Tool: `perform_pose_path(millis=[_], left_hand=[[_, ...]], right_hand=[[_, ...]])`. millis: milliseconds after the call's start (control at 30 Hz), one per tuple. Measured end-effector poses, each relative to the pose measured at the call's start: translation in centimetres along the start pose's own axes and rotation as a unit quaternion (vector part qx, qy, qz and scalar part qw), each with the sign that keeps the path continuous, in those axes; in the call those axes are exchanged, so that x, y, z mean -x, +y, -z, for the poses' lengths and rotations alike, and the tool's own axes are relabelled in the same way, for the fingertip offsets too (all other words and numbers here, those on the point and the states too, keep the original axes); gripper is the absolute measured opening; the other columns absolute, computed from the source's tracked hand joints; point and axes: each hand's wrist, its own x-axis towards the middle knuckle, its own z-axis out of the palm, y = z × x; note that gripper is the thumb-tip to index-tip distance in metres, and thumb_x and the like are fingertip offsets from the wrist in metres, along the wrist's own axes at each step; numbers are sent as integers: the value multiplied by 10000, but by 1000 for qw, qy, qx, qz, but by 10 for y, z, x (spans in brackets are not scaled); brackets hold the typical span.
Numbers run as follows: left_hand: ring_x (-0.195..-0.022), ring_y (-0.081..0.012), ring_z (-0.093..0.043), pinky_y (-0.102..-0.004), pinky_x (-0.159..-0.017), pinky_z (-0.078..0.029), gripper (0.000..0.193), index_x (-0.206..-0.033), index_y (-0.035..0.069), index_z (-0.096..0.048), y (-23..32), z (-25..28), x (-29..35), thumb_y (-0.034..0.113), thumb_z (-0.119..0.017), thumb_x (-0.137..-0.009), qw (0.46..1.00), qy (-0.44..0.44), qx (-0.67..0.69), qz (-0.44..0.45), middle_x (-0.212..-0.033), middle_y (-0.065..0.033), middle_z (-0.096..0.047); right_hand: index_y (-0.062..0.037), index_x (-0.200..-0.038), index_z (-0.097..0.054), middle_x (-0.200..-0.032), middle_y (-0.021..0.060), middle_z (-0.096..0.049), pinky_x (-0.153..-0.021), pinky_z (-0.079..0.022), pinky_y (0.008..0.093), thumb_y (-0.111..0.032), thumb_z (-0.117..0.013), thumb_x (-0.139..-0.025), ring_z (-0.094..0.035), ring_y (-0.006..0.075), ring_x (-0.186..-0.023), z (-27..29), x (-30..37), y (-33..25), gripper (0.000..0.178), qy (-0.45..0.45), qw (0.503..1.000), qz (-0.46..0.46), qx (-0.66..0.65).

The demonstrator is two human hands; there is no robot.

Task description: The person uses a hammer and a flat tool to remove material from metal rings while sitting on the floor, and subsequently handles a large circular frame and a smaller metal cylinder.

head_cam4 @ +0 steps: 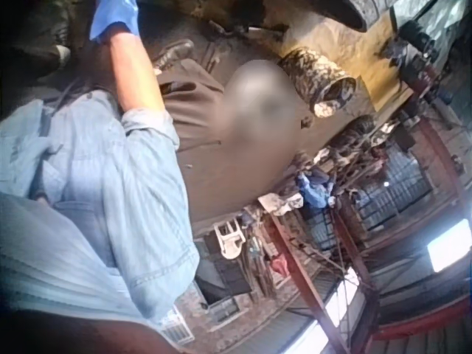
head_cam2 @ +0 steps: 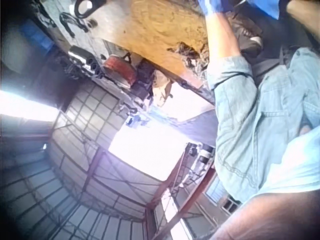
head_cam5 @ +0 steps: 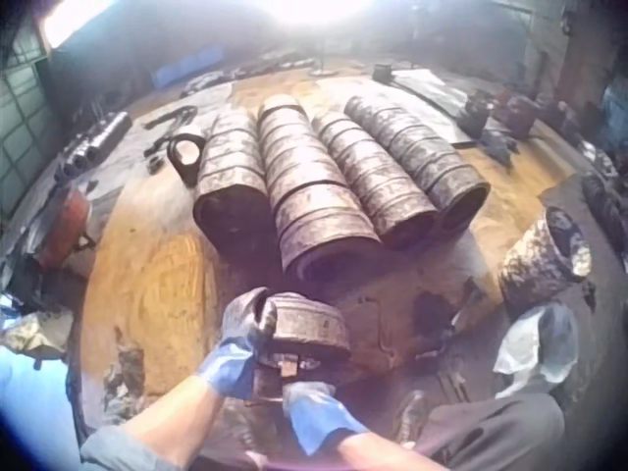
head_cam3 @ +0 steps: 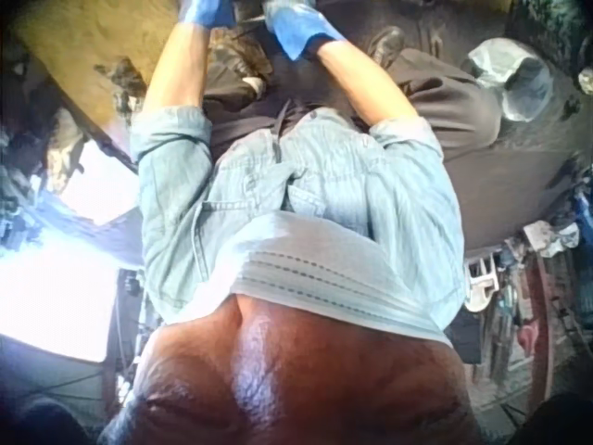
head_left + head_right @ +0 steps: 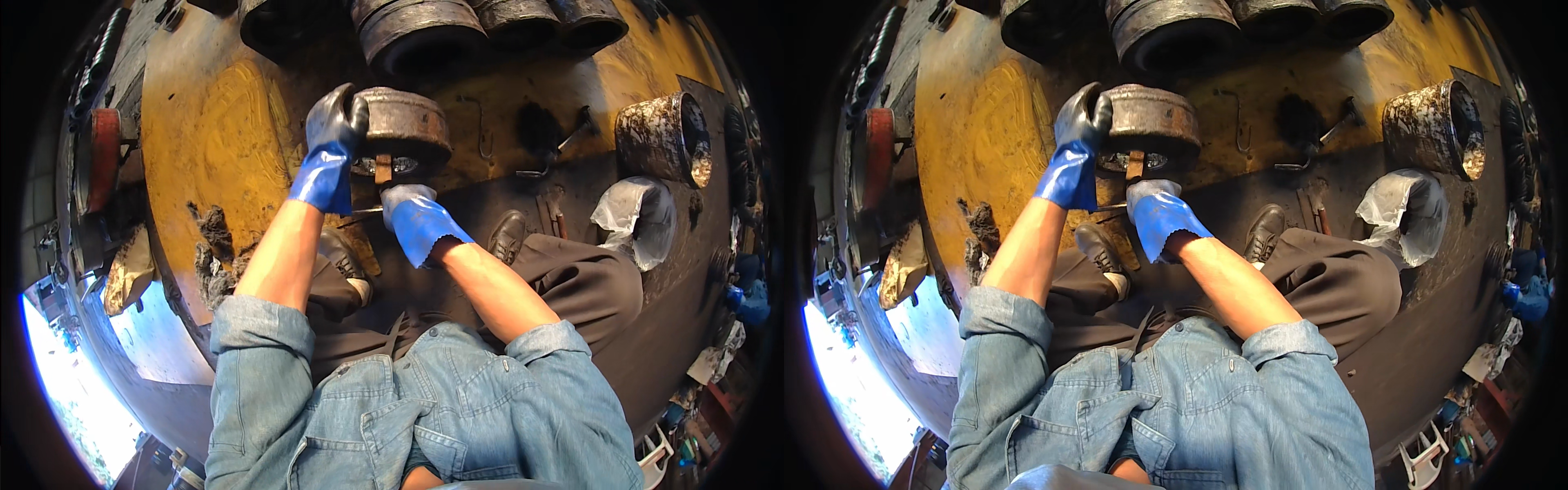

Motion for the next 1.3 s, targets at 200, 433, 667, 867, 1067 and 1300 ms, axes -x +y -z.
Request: perform_pose_path(millis=[200, 433, 667, 867, 1067, 1300], left_hand=[[-1183, -383, -573, -458, -1064, -411, 451, -1221, 20, -629, 9, 8, 72, 343, -582, -910, 993, 72, -48, -80, -1215, -209, -646], [-1097, -379, -628, -385, -968, -498, 488, -1258, 5, -606, -8, 17, 49, 335, -561, -901, 996, -64, -60, 9, -1167, -216, -668], [-1229, -308, -586, -382, -1039, -455, 516, -1315, -15, -580, -42, 47, 7, 361, -602, -963, 977, -169, 99, 84, -1304, -209, -621], [-1230, -278, -580, -366, -1048, -441, 486, -1307, -20, -587, -35, 37, -37, 314, -593, -953, 927, -346, 117, 85, -1293, -187, -634], [-1242, -267, -560, -369, -1061, -430, 502, -1348, -14, -554, -75, 18, -57, 270, -628, -940, 867, -446, 198, 103, -1343, -165, -605], [-1321, -274, -498, -373, -1113, -385, 736, -1432, -36, -440, -82, -4, -69, 363, -731, -886, 855, -467, 184, 134, -1413, -189, -538]], right_hand=[[-228, -836, -773, -768, -54, -686, -491, -467, 392, -258, -732, -738, -659, 146, -711, -61, -27, -16, 110, 69, 996, 16, 48], [-254, -960, -783, -948, -95, -751, -605, -527, 453, -243, -715, -821, -720, 188, -896, -75, -36, -22, 155, 148, 988, -30, -17], [-182, -822, -763, -714, -4, -689, -487, -470, 357, -351, -818, -549, -677, 167, -680, -58, 52, -15, 325, 194, 975, 88, 58], [-202, -936, -775, -936, -6, -762, -633, -527, 479, -238, -678, -853, -731, 251, -895, -70, -24, -8, 132, 120, 989, -40, -80], [-167, -867, -731, -859, 57, -707, -627, -511, 479, -220, -677, -783, -702, 290, -810, -70, -39, -8, 113, 186, 974, -30, -126], [-185, -886, -740, -873, 50, -724, -630, -512, 470, -230, -674, -807, -711, 274, -834, -68, -31, -2, 113, 102, 988, 21, -115]])
